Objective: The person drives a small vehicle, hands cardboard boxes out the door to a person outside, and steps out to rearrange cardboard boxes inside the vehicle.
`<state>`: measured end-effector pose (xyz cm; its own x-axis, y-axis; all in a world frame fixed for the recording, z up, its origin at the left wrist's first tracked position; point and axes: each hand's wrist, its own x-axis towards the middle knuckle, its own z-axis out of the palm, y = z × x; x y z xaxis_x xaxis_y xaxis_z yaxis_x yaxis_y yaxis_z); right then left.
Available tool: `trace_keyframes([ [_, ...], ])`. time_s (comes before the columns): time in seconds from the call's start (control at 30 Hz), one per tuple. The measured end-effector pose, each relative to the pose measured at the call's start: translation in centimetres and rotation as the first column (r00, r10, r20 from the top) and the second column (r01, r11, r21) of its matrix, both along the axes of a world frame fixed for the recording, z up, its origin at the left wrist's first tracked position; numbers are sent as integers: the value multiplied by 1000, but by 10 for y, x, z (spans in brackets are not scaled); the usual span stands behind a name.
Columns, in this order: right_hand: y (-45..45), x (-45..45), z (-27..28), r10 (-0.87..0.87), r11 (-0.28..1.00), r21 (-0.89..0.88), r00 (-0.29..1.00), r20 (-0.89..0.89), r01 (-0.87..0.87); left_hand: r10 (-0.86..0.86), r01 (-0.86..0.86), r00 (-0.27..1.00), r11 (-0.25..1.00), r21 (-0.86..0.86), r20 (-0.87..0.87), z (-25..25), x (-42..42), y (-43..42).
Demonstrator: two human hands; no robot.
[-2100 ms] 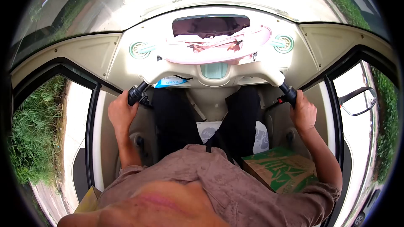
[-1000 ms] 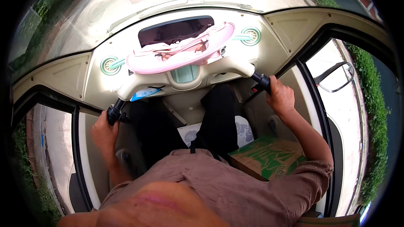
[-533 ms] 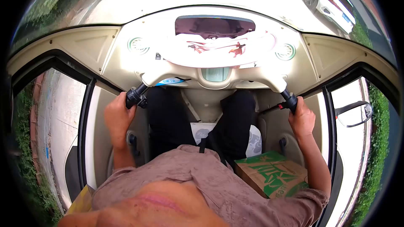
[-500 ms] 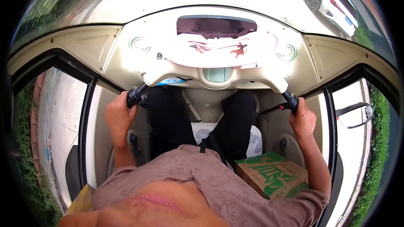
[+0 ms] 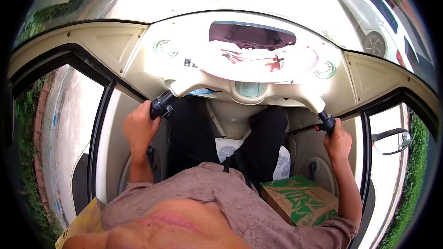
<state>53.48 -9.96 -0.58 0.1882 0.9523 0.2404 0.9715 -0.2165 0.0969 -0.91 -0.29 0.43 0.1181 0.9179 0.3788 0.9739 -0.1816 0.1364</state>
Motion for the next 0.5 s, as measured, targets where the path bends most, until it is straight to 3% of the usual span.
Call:
trace_keyframes([
  [0.23, 6, 0, 13, -18, 995, -102, 991, -130, 5, 4, -4, 1000, 1000, -19, -18, 0, 2, 2],
  [0.5, 8, 3, 14, 13, 995, -94, 983, -182, -30, 26, -26, 1000, 999, -30, 2, -1, 4, 3],
])
